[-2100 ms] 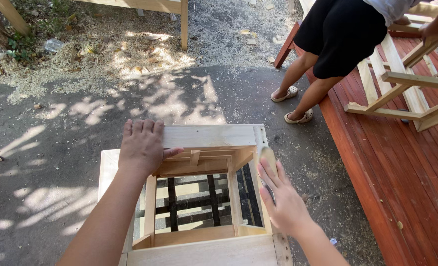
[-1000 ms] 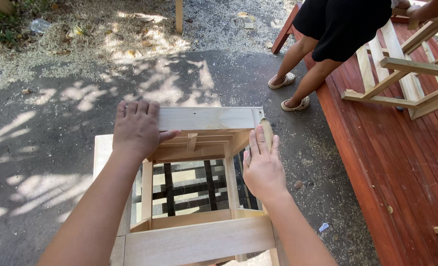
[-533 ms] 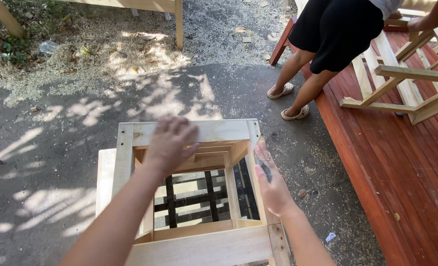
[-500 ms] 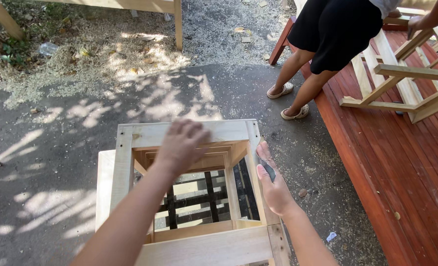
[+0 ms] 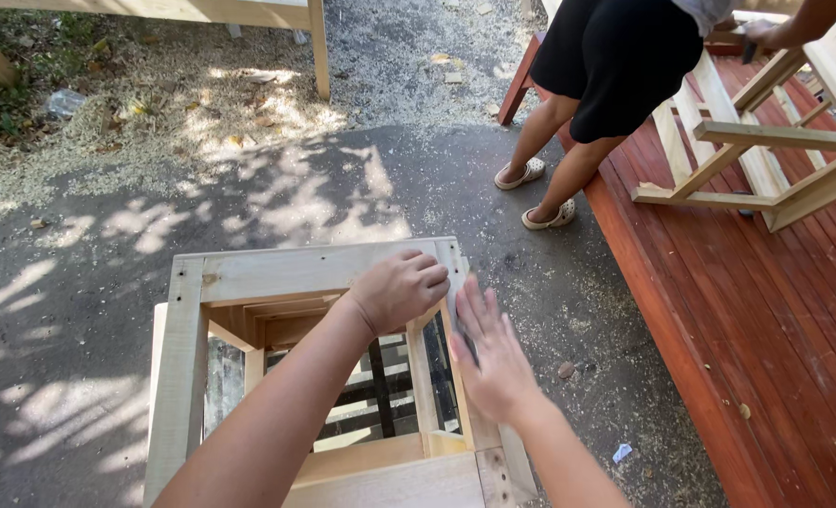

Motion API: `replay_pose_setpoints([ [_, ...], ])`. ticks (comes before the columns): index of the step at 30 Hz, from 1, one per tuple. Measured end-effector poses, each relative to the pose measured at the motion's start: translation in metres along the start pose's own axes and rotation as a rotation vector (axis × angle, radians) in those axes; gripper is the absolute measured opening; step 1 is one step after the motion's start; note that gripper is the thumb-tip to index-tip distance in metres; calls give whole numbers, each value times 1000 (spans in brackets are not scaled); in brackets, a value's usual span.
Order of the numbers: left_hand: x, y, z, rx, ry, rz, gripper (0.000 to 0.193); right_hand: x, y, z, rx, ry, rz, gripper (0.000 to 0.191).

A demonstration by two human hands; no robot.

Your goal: The person sands the edges and flat surfaces of a wooden chair frame using a sanding block. The person holds the frame steady with one hand while sanding with the other, moving along different sections of the frame.

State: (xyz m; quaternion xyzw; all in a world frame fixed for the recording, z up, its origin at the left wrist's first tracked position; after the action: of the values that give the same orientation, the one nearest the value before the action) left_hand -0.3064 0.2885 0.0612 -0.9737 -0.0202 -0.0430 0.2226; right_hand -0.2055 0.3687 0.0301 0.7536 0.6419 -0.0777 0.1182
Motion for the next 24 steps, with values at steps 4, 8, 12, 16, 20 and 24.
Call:
replay_pose_setpoints([
  [4, 2, -2, -2, 20, 22, -8, 10, 14, -23, 7, -43, -22, 78, 67],
  [8, 1, 24, -14, 22, 21, -148, 17, 7, -21, 3, -35, 149, 15, 71],
  [12, 5, 67, -19, -228, -28, -151, 45, -4, -43, -3, -40, 353, -60, 71],
  [16, -48, 110, -53, -269, -277, -572, 60, -3, -68, -2, -22, 299, -61, 71],
  [20, -90, 145, -81, -349, -275, -895, 79, -16, -8, 6, 43, 308, -198, 73],
  [24, -102, 161, -74, -557, -153, -1024, 93, -25, 12, 10, 114, 328, -221, 74],
])
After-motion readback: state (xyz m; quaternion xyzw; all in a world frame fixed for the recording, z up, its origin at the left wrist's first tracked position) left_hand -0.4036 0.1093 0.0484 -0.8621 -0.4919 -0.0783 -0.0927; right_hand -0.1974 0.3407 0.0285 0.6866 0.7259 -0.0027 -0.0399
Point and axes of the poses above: each hand's wrist, its own y-axis away from the middle knuckle, its own z-axis out of the palm, x = y × z, the point moved 8 cm from there along -y, towards the middle knuckle, and after that the axes turned 10 degrees about y, right-handed, at the moved point
